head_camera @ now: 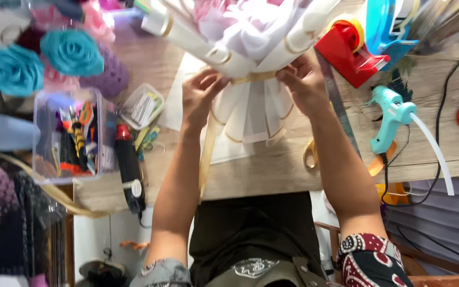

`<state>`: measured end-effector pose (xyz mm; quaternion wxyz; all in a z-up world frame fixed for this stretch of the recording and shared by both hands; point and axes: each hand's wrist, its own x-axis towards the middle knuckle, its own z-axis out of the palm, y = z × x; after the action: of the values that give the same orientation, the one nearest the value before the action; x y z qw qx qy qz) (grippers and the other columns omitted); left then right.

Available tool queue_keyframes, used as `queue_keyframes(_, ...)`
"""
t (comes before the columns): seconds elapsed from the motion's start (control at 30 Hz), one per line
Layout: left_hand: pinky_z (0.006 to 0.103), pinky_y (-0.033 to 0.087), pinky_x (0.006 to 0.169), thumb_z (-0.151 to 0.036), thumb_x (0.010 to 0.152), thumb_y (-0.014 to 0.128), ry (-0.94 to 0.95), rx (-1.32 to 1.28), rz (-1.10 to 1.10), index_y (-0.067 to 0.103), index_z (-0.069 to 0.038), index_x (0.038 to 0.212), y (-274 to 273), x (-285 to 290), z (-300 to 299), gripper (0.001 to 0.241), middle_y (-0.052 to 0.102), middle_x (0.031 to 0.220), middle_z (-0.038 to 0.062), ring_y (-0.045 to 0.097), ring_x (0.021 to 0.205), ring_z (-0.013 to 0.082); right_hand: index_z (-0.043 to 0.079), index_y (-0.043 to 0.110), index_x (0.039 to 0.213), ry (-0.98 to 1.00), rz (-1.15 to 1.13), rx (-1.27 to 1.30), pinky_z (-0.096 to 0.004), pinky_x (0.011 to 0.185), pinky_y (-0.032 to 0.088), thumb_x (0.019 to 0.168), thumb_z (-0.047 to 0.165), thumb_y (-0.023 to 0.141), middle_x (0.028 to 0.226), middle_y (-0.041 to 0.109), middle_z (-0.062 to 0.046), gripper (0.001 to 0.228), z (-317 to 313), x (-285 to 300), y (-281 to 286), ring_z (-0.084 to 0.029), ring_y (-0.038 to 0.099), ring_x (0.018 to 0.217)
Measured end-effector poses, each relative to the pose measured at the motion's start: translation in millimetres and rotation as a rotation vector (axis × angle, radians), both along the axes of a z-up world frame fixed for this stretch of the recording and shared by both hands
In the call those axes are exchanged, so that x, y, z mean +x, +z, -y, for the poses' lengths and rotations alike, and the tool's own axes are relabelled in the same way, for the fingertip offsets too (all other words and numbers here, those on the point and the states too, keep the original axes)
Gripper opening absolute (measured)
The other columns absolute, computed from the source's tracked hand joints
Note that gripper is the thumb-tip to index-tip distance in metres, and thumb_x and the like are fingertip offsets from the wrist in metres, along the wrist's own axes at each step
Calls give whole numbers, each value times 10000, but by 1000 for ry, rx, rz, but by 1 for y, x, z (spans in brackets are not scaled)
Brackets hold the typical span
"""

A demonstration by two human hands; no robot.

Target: The person wraps a bouquet of artificial flowers with white paper and a gold ribbon. They use a hot glue gun to secure the ribbon around the base of the bouquet and then use scissors to cut the ribbon to the desired length.

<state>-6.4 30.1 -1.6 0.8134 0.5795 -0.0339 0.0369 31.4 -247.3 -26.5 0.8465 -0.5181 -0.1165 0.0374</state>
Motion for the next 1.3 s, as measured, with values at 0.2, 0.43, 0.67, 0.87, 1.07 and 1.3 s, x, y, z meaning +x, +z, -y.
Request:
queue_keyframes(0.2,390,630,1036,-192,878,979,22,111,-89,849,-88,1186,-25,11,-2,350,840,1124,113,804,1070,214,59,674,1278,-75,0,-130,-293,907,659,970,147,882,1098,723,-30,383,8,18,-30,-139,754,978)
queue_keyframes(0.43,329,697,913,-271,979,891,0,80,-315,820,-123,1312,-36,18,1,371,851,1068,138,830,963,197,71,746,1255,-169,-199,-301,-251,805,643,989,199,885,1083,752,-31,326,4,0,-7,-123,737,952)
queue_keyframes(0.67,451,627,958,-374,1066,681,107,187,-266,834,-38,1250,-77,36,-13,413,789,1110,228,746,1040,294,253,830,1255,-274,-376,-773,-364,1000,607,1011,603,803,1186,814,-43,427,16,32,-20,-205,744,1164)
queue_keyframes(0.87,290,643,760,-90,978,686,308,405,117,843,-64,1177,24,-2,-16,254,789,909,111,750,762,145,196,828,1054,-476,-64,-708,-275,810,628,1063,326,756,989,814,-17,149,14,16,11,-112,741,914)
queue_keyframes(1.07,366,699,779,104,966,701,24,239,355,829,-29,1182,25,-18,16,284,759,1017,149,816,777,232,101,780,981,-659,555,-686,-310,842,587,1071,239,685,989,791,-85,190,-8,-23,68,-198,735,937)
queue_keyframes(1.3,368,700,701,80,989,771,-27,199,512,817,25,1104,32,-39,50,136,780,1111,186,836,734,246,51,817,1144,-498,1083,-815,-431,905,500,1122,323,724,997,768,-121,288,-23,-44,58,-316,710,903)
